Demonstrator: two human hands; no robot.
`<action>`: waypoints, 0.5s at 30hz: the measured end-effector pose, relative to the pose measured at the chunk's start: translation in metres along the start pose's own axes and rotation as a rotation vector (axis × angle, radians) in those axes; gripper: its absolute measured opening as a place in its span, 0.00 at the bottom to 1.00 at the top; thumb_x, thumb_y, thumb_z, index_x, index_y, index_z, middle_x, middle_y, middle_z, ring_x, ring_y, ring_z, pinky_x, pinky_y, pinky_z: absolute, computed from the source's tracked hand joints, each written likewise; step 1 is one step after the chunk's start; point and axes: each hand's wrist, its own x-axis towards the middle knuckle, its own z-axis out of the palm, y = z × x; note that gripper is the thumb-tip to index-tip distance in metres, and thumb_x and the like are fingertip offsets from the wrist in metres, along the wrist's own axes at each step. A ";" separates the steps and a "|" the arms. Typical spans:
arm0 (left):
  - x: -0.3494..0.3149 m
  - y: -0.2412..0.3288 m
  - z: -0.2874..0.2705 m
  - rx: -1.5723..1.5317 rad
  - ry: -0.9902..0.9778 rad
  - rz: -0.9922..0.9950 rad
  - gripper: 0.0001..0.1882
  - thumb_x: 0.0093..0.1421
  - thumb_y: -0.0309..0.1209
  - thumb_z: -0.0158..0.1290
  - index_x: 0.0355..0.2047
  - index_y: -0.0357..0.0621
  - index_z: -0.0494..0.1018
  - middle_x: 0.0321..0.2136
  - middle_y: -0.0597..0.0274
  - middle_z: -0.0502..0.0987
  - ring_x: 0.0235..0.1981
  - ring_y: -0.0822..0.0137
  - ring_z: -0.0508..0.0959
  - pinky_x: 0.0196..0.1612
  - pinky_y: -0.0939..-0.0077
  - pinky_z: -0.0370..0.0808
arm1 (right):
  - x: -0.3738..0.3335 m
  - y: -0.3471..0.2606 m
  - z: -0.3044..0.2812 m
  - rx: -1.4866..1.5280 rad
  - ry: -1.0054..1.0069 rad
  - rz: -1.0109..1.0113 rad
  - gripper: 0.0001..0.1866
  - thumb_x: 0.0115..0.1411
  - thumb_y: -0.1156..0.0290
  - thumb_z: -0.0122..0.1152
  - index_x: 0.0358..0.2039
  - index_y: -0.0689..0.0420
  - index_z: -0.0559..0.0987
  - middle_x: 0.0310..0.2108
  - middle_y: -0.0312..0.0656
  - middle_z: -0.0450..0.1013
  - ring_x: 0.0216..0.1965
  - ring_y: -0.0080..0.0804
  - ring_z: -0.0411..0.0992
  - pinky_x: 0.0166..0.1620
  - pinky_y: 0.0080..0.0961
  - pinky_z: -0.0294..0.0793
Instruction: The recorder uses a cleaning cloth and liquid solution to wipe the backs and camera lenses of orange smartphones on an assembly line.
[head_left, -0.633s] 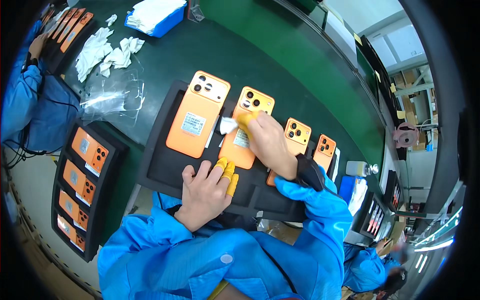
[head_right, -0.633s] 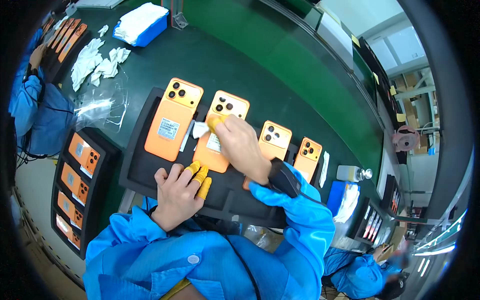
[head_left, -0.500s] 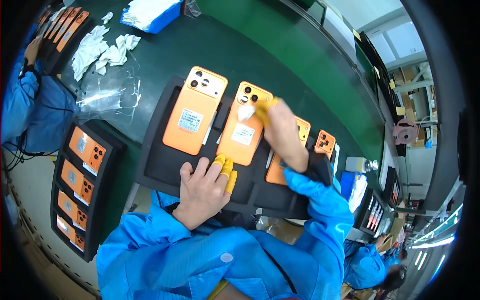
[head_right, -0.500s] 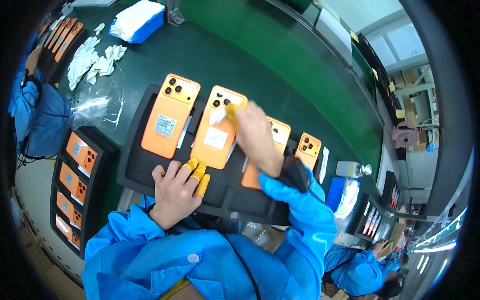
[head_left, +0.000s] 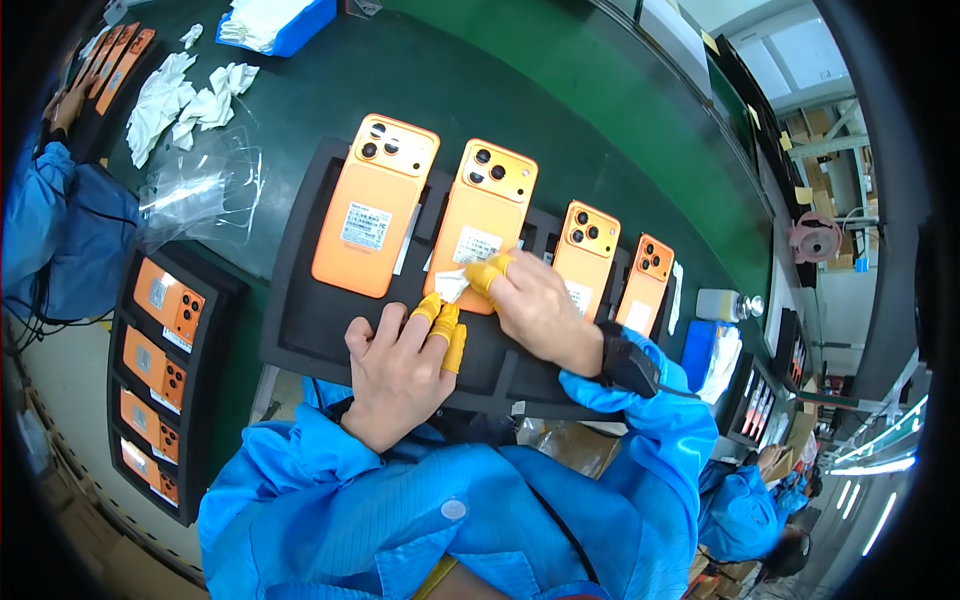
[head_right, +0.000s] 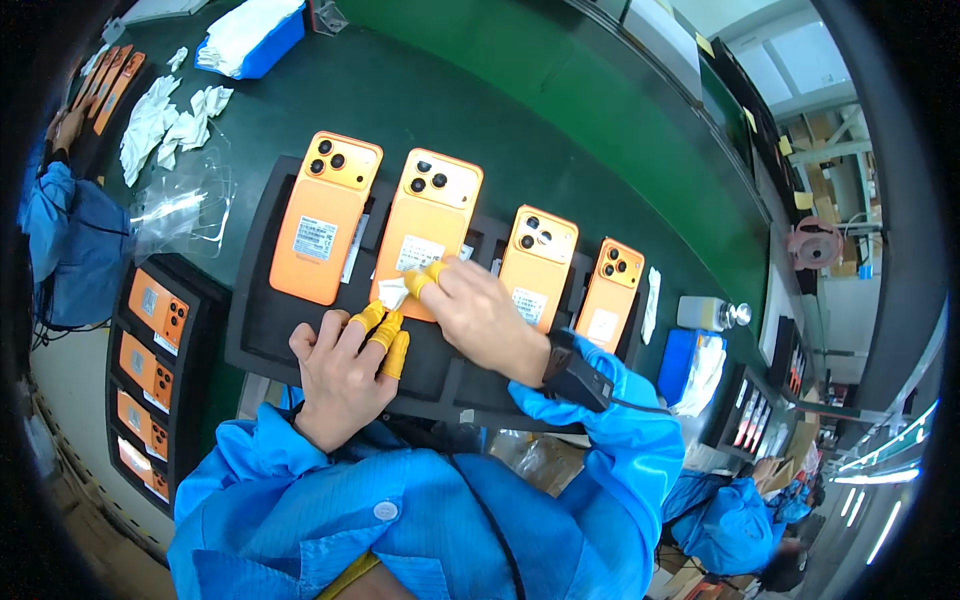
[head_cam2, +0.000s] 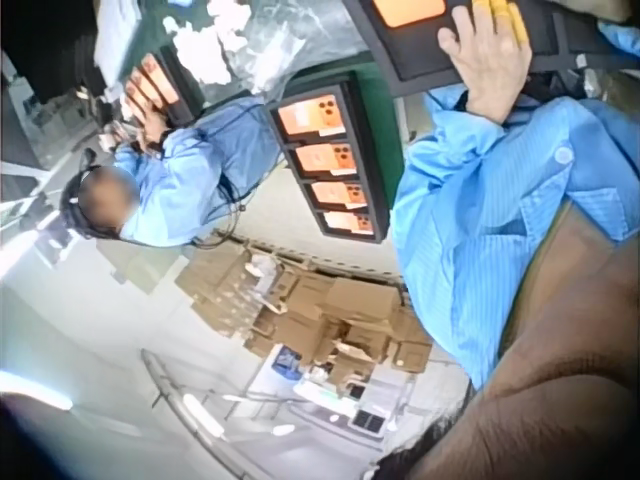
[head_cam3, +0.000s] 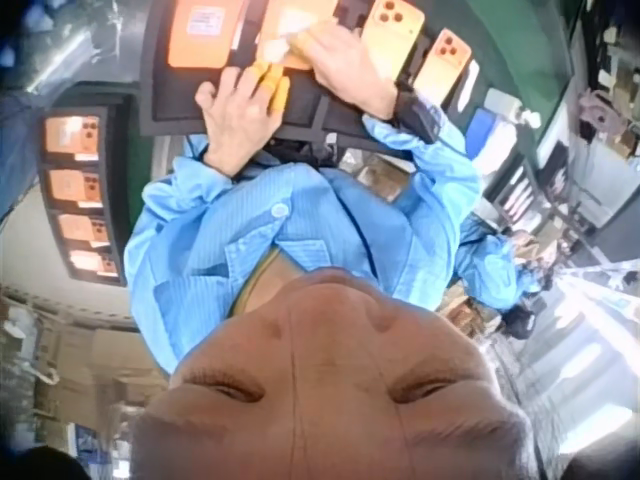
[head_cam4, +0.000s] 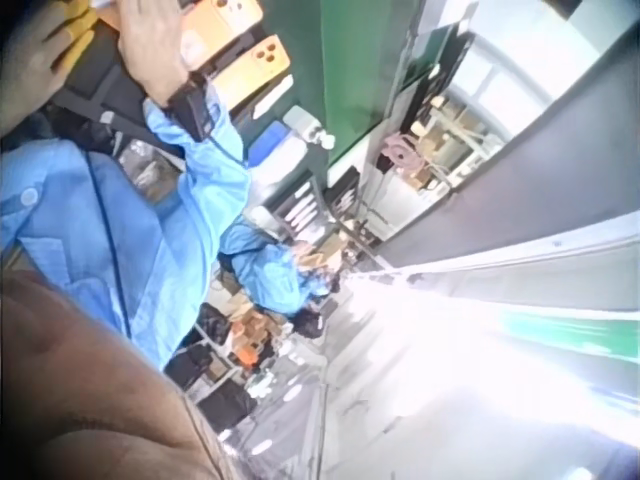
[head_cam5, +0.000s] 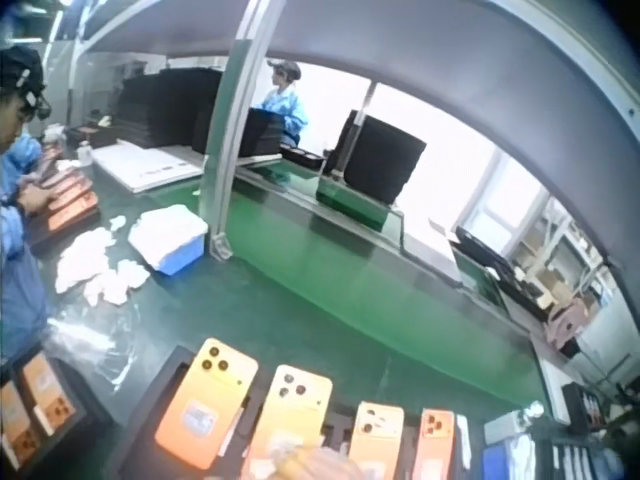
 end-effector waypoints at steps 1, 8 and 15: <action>0.000 0.000 0.000 0.008 0.024 0.000 0.10 0.50 0.35 0.65 0.31 0.45 0.83 0.36 0.64 0.77 0.41 0.64 0.72 0.42 0.59 0.54 | 0.000 0.002 -0.001 -0.002 -0.036 0.002 0.13 0.48 0.82 0.57 0.36 0.60 0.76 0.29 0.47 0.68 0.33 0.47 0.70 0.37 0.41 0.71; 0.001 -0.002 -0.001 0.030 0.066 -0.001 0.09 0.49 0.34 0.64 0.30 0.44 0.82 0.34 0.64 0.76 0.41 0.63 0.72 0.42 0.59 0.54 | 0.039 0.046 -0.009 -0.242 0.229 0.165 0.12 0.50 0.82 0.60 0.37 0.60 0.75 0.30 0.48 0.68 0.33 0.49 0.70 0.37 0.42 0.71; -0.002 -0.001 0.005 -0.003 0.091 -0.008 0.08 0.49 0.34 0.65 0.27 0.43 0.82 0.30 0.62 0.77 0.39 0.61 0.74 0.41 0.59 0.55 | -0.020 -0.022 0.001 -0.028 -0.018 -0.033 0.15 0.47 0.80 0.62 0.38 0.59 0.78 0.26 0.42 0.67 0.32 0.40 0.71 0.34 0.36 0.70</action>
